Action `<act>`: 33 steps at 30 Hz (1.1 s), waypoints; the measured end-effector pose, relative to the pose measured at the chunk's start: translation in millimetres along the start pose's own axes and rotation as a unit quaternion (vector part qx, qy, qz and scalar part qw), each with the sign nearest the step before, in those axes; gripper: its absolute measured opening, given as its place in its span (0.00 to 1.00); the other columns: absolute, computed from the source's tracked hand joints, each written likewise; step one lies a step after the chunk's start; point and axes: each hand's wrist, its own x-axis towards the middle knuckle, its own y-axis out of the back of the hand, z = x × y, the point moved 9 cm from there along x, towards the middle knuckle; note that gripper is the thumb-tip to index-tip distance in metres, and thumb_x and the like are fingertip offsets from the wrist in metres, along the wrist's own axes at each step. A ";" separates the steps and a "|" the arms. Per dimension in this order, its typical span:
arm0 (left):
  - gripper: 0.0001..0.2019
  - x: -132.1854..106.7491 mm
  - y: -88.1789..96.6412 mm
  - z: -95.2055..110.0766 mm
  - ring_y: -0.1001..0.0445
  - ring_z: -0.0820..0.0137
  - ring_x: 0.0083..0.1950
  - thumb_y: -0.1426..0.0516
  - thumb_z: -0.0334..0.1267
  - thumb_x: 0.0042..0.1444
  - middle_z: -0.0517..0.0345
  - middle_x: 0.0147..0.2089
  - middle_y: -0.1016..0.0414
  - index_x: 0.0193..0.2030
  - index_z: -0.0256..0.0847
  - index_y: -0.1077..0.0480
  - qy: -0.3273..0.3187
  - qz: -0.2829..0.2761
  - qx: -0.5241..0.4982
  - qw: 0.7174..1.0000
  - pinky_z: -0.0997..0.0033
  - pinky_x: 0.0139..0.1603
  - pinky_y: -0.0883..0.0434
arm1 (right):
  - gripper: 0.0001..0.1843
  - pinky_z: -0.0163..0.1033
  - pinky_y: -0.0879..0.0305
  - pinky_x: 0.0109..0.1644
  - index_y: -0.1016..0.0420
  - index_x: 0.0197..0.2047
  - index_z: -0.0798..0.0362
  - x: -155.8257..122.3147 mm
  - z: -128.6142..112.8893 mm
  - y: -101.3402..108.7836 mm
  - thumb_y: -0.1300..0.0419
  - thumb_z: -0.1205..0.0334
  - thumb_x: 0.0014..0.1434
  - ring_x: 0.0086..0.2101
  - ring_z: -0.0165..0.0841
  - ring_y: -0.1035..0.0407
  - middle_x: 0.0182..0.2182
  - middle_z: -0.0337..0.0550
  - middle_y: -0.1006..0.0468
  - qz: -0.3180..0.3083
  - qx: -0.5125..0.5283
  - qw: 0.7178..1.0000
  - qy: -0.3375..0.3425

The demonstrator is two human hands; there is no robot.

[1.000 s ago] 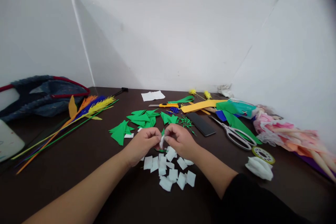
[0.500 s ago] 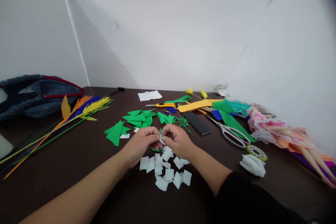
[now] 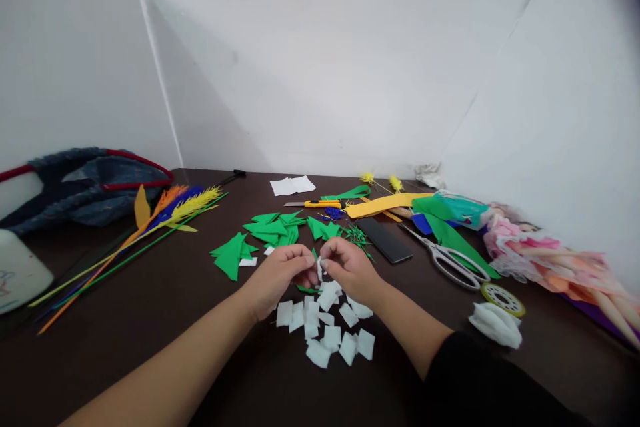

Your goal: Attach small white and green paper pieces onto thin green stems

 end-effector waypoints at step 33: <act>0.04 -7.4 52.0 1.3 0.37 0.74 0.25 0.48 0.34 0.47 0.63 0.22 0.33 0.25 0.39 0.34 -0.055 0.088 0.414 0.905 0.75 0.26 0.43 | 0.11 0.31 0.46 0.31 0.29 0.33 0.52 1.6 12.6 -33.2 0.49 0.73 0.48 0.27 0.28 0.36 0.24 0.38 0.28 -0.204 -0.257 0.944 -0.033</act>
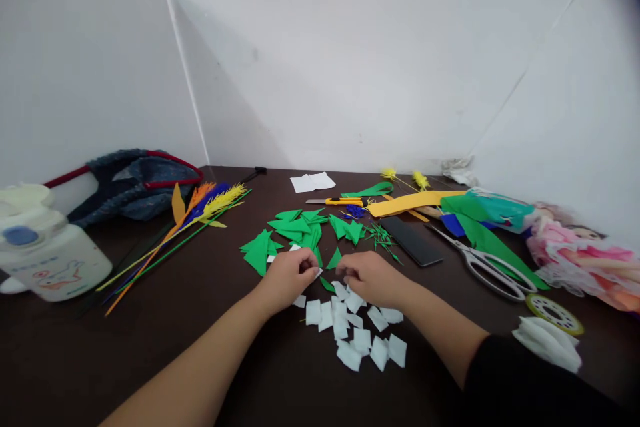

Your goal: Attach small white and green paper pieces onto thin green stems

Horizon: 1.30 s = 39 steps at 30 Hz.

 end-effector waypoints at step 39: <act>0.04 -0.6 -36.1 34.0 0.37 0.76 0.24 0.47 0.34 0.48 0.63 0.21 0.33 0.25 0.37 0.36 0.044 -0.079 -0.300 0.950 0.75 0.27 0.40 | 0.07 0.33 0.38 0.30 0.32 0.33 0.52 -17.9 10.8 28.4 0.44 0.69 0.47 0.26 0.27 0.35 0.23 0.36 0.30 0.228 0.283 0.931 -0.001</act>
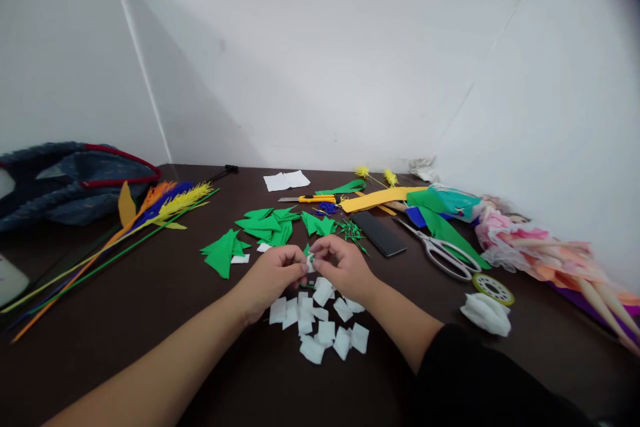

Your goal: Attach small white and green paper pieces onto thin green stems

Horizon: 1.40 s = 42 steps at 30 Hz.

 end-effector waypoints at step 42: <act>0.08 -16.5 50.1 23.1 0.38 0.73 0.23 0.46 0.40 0.47 0.62 0.20 0.33 0.22 0.40 0.31 -0.085 -0.002 0.351 0.933 0.76 0.24 0.45 | 0.04 0.36 0.38 0.30 0.31 0.26 0.55 0.1 35.7 2.4 0.41 0.65 0.43 0.23 0.28 0.36 0.21 0.36 0.31 0.093 0.179 0.962 -0.186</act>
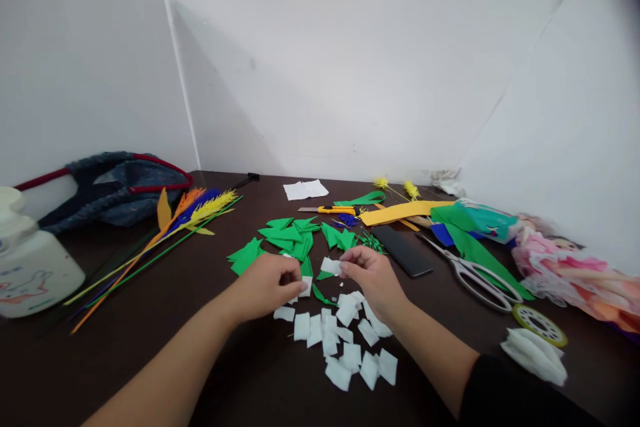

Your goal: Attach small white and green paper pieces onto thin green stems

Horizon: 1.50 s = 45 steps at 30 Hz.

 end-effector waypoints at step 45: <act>0.06 11.5 -54.6 2.3 0.38 0.79 0.25 0.43 0.35 0.48 0.63 0.23 0.36 0.25 0.36 0.35 0.104 0.115 -0.525 0.837 0.79 0.28 0.39 | 0.07 0.35 0.34 0.34 0.24 0.32 0.50 -31.5 -52.8 -18.5 0.39 0.68 0.48 0.29 0.30 0.32 0.28 0.41 0.27 -0.005 -0.164 0.939 0.301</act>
